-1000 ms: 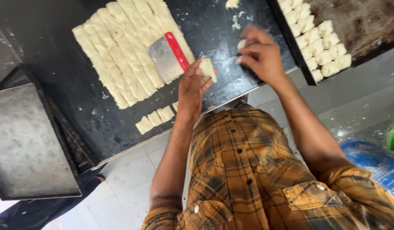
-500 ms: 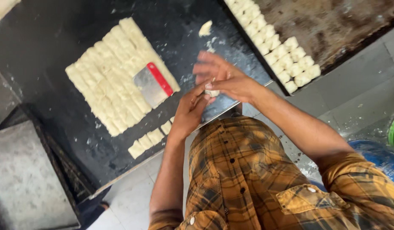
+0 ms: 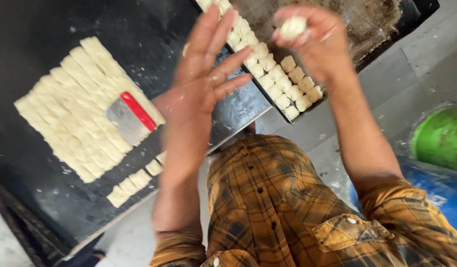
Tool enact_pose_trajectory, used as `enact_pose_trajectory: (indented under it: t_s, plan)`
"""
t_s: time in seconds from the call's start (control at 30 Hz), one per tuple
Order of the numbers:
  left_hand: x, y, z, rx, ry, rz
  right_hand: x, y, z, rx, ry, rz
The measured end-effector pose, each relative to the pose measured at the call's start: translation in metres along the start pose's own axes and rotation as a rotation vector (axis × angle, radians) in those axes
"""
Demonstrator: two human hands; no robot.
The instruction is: The person shapes dough pieces into round rolls and places them onto a metal baking tray. The person also uses a bench scraper to cut strips of dough from a larger rolled-out sheet.
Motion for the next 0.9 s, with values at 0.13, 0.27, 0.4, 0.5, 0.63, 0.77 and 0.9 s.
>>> enact_pose_trajectory:
  t_s: [0.13, 0.27, 0.4, 0.5, 0.63, 0.77, 0.9]
  plan:
    - [0.063, 0.030, 0.033, 0.120, 0.120, 0.145, 0.016, 0.055, -0.034, -0.041, -0.083, 0.359]
    - [-0.045, 0.025, -0.013, 0.162, 0.279, 0.549, 0.076, 0.079, -0.039, -0.119, -0.207, 0.674]
    - [-0.167, 0.009, 0.038, 0.428, 0.798, 0.730, 0.083, 0.057, -0.030, -0.335, 0.309, 1.198]
    - [-0.189, 0.006, 0.110, 0.184, 0.701, 1.050, 0.042, 0.022, -0.019, -0.244, 0.506, 1.270]
    - [-0.191, 0.034, 0.167, 0.222, 0.746, 0.915, -0.026, -0.032, -0.003, -0.061, 0.423, 1.010]
    - [-0.193, 0.072, 0.202, 0.483, 0.789, 0.856, -0.012, -0.115, 0.023, -0.223, 0.243, 0.775]
    - [-0.193, 0.135, 0.248, 0.973, 0.657, 0.893, 0.073, -0.213, 0.052, -0.570, -0.041, 0.716]
Point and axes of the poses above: each hand's wrist, its own z-axis away from the middle knuckle, its own y-axis out of the back of the hand, x = y × z, the point moved 2 cm from there along -z, towards the middle knuckle, and after that the axes turned 13 degrees about x, right-handed, at the moved point
